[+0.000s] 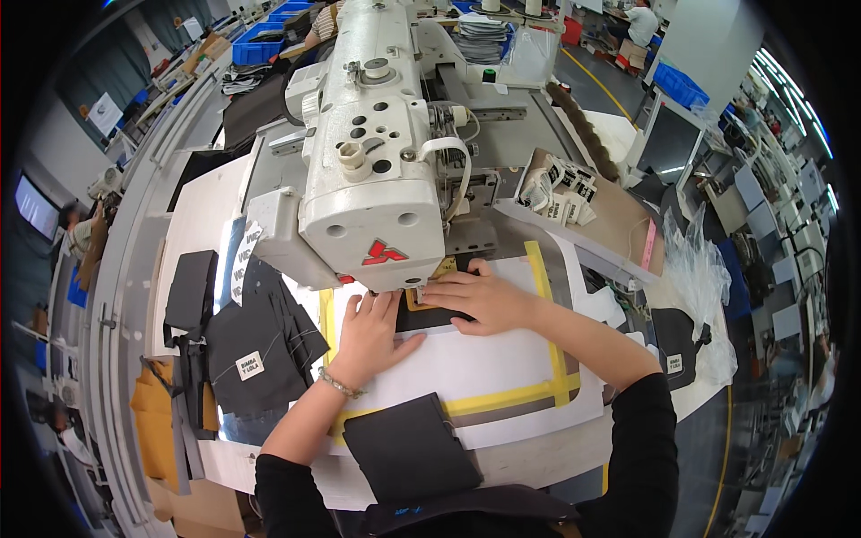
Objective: The person sews small white labels onto black fabric pieces using an industrial sewing machine. They place each fabric piece under the presser foot, guide it through the machine, and then use scissors to cut the thread before stacking the finished items.
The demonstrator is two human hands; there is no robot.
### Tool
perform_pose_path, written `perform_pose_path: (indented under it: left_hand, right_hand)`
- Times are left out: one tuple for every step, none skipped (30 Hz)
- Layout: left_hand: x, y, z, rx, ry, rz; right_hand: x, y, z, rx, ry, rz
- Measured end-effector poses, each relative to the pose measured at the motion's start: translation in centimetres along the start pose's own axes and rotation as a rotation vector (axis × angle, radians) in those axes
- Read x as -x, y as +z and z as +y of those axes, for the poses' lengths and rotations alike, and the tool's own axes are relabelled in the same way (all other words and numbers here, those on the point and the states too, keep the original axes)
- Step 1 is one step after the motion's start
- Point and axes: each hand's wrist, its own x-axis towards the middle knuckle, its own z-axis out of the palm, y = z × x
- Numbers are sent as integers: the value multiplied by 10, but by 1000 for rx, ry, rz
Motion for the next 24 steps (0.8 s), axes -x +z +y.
perform_pose_path:
  left_hand:
    - [0,-1,1,-4,-6,0]
    - [-1,0,1,6,2,5]
    - [-1,1,0,14,10,8]
    - [-1,1,-1,22,18,11]
    - [-1,0,-3,21,15,7]
    - [-1,-1,-4,23,15,5]
    - [-3,-2,-4,25,15,2]
    - [-5,0,-6,18,27,15]
    - [-6,2,-8,8,33,25]
    - [-8,2,-11,-1,39,35]
    - [-8,2,-13,7,10,-8]
    - [-12,0,-14,21,-16,-48]
    - [-14,-1,-14,34,-41,-89]
    - [-15,1,-14,45,-47,-91]
    - [-16,3,-15,52,-54,-95]
    - [-16,4,-16,59,-62,-99]
    - [-16,4,-17,50,-67,-117]
    - [-16,4,-16,44,-74,-135]
    - [-16,5,-16,39,-80,-153]
    - [-15,6,-16,51,-61,-92]
    - [-13,8,-16,63,-41,-30]
    - [-13,9,-16,75,-21,33]
    - [-12,10,-17,55,-22,11]
    - [-12,9,-17,36,-24,-11]
  right_hand:
    - [1,-1,1,1,0,-5]
    - [1,-3,1,2,0,-11]
    - [0,-3,1,2,0,-13]
    - [-1,-2,1,10,-8,-2]
    - [-1,-2,0,18,-17,9]
    - [0,-2,0,28,-22,19]
    - [1,-2,1,61,-11,14]
    - [1,0,5,95,0,8]
    - [-2,0,8,124,5,4]
    - [-4,0,10,117,8,-4]
    - [-6,-1,12,110,12,-11]
    - [-6,-3,14,106,19,-22]
    - [-7,-5,16,125,20,-21]
    - [-7,-6,17,143,22,-20]
    - [-9,-6,18,160,22,-16]
    - [-11,-7,17,154,27,-31]
    - [-11,-9,17,147,33,-45]
    - [-11,-10,17,141,39,-62]
    - [-10,-10,18,139,33,-59]
    - [-9,-9,18,137,26,-55]
    - [-9,-9,18,137,20,-51]
    - [-9,-9,18,138,14,-35]
    - [-9,-9,17,140,9,-18]
    - [-9,-9,17,140,5,-3]
